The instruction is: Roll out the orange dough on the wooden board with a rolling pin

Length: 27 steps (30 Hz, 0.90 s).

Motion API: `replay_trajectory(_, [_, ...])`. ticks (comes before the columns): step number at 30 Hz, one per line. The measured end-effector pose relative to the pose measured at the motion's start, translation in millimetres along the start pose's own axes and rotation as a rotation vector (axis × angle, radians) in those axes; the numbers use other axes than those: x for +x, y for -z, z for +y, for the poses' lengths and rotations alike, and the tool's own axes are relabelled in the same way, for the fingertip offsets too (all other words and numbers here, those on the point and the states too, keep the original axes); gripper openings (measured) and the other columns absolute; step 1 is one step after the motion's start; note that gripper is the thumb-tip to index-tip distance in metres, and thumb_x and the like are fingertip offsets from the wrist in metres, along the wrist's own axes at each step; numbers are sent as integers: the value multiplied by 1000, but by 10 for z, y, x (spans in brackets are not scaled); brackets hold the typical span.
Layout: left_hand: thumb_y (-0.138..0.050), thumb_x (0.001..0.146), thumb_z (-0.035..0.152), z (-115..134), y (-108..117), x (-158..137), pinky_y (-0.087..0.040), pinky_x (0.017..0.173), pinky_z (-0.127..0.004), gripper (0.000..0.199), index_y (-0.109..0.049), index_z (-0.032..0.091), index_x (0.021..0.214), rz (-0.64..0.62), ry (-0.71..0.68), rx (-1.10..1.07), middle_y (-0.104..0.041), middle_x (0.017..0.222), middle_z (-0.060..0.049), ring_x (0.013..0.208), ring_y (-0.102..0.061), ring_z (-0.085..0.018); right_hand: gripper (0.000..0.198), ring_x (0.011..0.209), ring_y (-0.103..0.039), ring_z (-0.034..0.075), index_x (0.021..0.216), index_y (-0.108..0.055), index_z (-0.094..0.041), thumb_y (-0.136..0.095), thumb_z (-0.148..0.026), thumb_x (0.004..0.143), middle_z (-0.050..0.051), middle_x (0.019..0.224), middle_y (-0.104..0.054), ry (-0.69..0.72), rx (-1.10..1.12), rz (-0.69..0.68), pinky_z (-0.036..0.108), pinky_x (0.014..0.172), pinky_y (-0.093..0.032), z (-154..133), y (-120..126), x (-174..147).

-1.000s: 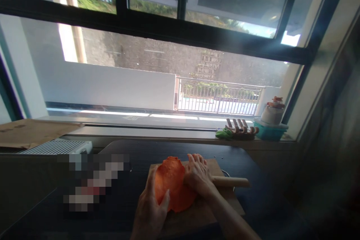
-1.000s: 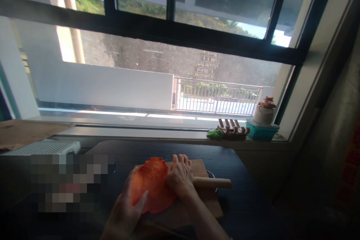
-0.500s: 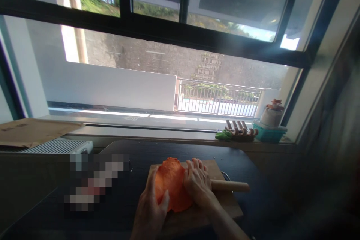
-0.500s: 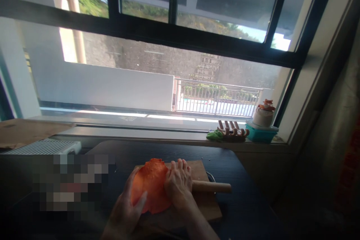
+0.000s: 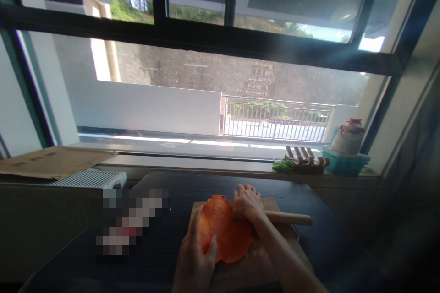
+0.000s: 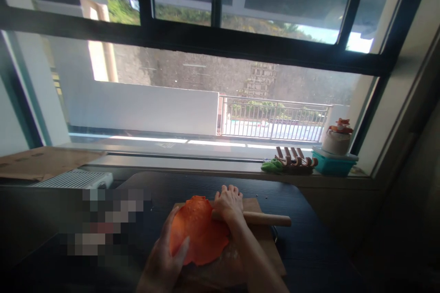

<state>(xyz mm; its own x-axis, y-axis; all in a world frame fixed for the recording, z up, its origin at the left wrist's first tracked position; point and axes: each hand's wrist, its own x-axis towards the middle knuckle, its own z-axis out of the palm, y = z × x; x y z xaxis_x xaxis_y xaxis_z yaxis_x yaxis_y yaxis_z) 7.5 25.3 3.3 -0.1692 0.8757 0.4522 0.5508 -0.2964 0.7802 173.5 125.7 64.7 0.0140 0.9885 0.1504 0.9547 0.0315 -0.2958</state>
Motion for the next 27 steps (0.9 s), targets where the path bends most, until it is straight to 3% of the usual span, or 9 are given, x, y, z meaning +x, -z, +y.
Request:
replay_trajectory(5, [-47,81,28,132,14,7,-38,111,-49,64,-36,14,142,25,-6,-4,-49,144,-16,133,-46,-32,45,136,-32,28,134,-53,-23,-28,-37,98,10,143,-46,138,2,32,45,109,-24,13,-57,-630])
replay_trajectory(8, [-46,80,28,161,30,14,-35,113,-49,67,-32,14,144,-5,0,-1,-45,148,-16,136,-43,-31,48,140,-26,26,140,-48,-24,-26,-38,99,7,148,-41,158,1,37,44,112,-18,19,-85,-749])
replay_trajectory(12, [-41,82,28,102,19,15,-29,116,-48,68,-26,15,146,-21,-13,5,-35,154,-13,141,-34,-28,48,140,-26,27,138,-49,-22,-28,-40,99,10,147,-42,133,-1,22,46,112,-20,13,-54,-398])
replay_trajectory(16, [-42,83,32,-4,8,21,-30,116,-47,69,-22,17,147,-55,-14,11,-39,152,-13,141,-34,-27,47,133,-37,29,134,-51,-20,-28,-40,99,12,138,-50,83,7,-51,48,104,-30,7,18,91])
replay_trajectory(19, [-45,82,32,-30,12,27,-34,114,-47,72,-21,16,148,-64,11,17,-39,152,-15,139,-37,-29,45,129,-40,30,130,-53,-18,-29,-39,99,15,134,-52,64,9,-75,49,101,-33,5,36,180])
replay_trajectory(27, [-48,79,29,125,14,27,-36,112,-49,67,-33,17,143,13,7,-9,-46,147,-14,135,-44,-31,43,139,-29,27,133,-55,-24,-31,-37,99,8,142,-48,143,26,96,44,112,-21,-10,-122,-644])
